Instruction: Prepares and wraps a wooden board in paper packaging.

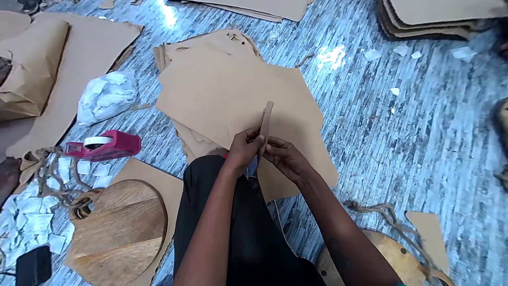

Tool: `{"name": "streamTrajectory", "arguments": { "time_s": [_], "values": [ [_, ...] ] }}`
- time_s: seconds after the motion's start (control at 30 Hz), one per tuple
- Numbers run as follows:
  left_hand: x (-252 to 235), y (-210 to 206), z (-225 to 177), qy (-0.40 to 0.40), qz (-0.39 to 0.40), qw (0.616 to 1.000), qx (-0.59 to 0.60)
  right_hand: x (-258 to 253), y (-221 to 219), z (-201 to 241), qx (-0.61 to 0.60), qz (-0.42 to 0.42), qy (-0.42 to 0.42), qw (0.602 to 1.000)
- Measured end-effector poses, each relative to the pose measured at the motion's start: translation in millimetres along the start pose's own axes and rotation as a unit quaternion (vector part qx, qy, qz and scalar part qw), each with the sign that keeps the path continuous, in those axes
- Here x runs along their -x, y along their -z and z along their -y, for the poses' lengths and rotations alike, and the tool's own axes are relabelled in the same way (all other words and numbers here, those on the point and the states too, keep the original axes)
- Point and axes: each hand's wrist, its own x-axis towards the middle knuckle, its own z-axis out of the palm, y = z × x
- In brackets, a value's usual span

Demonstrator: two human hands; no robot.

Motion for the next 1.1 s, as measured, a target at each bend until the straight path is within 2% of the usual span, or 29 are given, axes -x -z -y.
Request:
{"name": "streamTrajectory", "arguments": {
  "time_s": [0.2,0.37,0.47,0.63,0.77,0.9,1.1],
  "values": [
    [4,1,-5,0.024,0.068,0.997,-0.021,1,-18,1,0.044,-0.116,0.027,0.992],
    [17,3,-12,0.029,0.092,0.995,-0.010,-4,-21,7,0.064,-0.183,0.095,0.976],
    [17,1,-5,0.015,0.078,0.997,-0.006,-3,-21,5,0.084,-0.165,0.109,0.977],
    [11,-3,-7,0.037,0.014,0.999,0.011,19,-31,3,0.215,-0.129,0.054,0.967],
    [11,-3,-7,0.042,0.019,0.999,0.019,27,-27,2,0.181,-0.126,0.045,0.974],
    [14,-2,-9,0.032,0.035,0.998,0.027,24,-20,10,0.111,-0.118,-0.008,0.987],
    [15,-1,-10,0.025,0.049,0.998,0.032,21,-18,14,0.094,-0.120,-0.022,0.988]
  ]
}}
